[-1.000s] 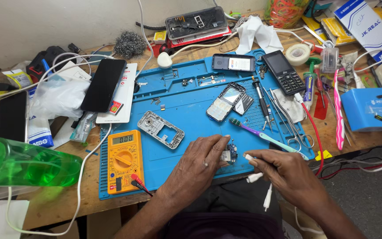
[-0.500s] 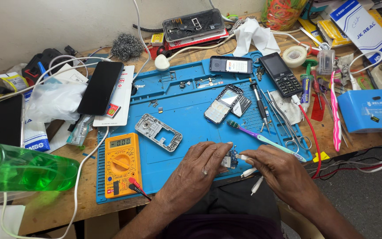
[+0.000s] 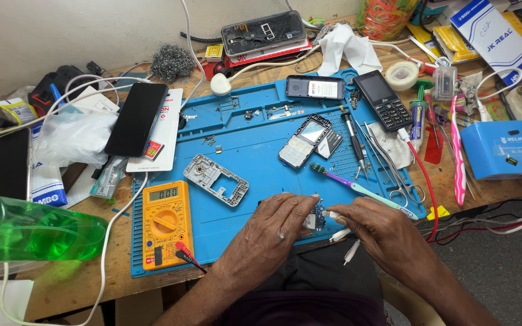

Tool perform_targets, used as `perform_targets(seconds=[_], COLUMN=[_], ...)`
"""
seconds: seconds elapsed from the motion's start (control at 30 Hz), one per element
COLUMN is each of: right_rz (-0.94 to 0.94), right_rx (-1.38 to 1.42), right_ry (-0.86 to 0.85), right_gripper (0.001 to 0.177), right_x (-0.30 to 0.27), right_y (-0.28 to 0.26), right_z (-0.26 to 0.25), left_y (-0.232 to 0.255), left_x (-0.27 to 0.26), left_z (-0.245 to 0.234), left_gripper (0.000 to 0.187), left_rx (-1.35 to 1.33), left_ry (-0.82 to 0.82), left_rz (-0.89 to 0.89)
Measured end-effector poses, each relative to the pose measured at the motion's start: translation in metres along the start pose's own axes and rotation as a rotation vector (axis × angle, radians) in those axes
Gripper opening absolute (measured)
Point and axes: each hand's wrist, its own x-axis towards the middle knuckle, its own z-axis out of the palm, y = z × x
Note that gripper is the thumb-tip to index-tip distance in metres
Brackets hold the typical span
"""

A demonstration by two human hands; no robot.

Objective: The person holds a disassembled mobile phone connected to a charging cable and uses tweezers to manipulate components on the circuit board. They then use a red plastic tool to press on the phone's screen area.

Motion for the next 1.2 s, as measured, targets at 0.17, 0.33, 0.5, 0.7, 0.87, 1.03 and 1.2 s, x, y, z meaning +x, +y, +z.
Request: perform_targets(seconds=[0.17, 0.33, 0.5, 0.7, 0.87, 1.03, 1.2], right_rz=[-0.036, 0.008, -0.036, -0.084, -0.079, -0.012, -0.070], right_rx=[0.026, 0.041, 0.088, 0.087, 0.086, 0.083, 0.128], right_ry=[-0.006, -0.077, -0.064, -0.046, -0.058, -0.096, -0.023], right_gripper=[0.031, 0.034, 0.033, 0.029, 0.033, 0.035, 0.029], right_x=[0.000, 0.001, 0.001, 0.002, 0.004, 0.005, 0.009], right_y=[0.004, 0.003, 0.000, -0.002, -0.005, -0.004, -0.003], right_z=[0.002, 0.001, 0.001, 0.003, 0.005, 0.007, 0.000], left_y=[0.000, 0.000, 0.000, -0.004, -0.005, -0.003, 0.004], left_x=[0.000, -0.001, -0.004, -0.006, -0.008, -0.006, -0.005], left_z=[-0.001, -0.002, -0.002, -0.002, -0.003, -0.007, -0.025], left_gripper=[0.059, 0.058, 0.058, 0.055, 0.055, 0.056, 0.066], left_rx=[-0.026, -0.090, -0.125, -0.143, -0.164, -0.167, -0.194], left_ry=[-0.036, -0.030, -0.001, 0.022, 0.023, 0.004, 0.148], left_rz=[-0.011, -0.038, -0.063, -0.051, -0.031, -0.048, -0.018])
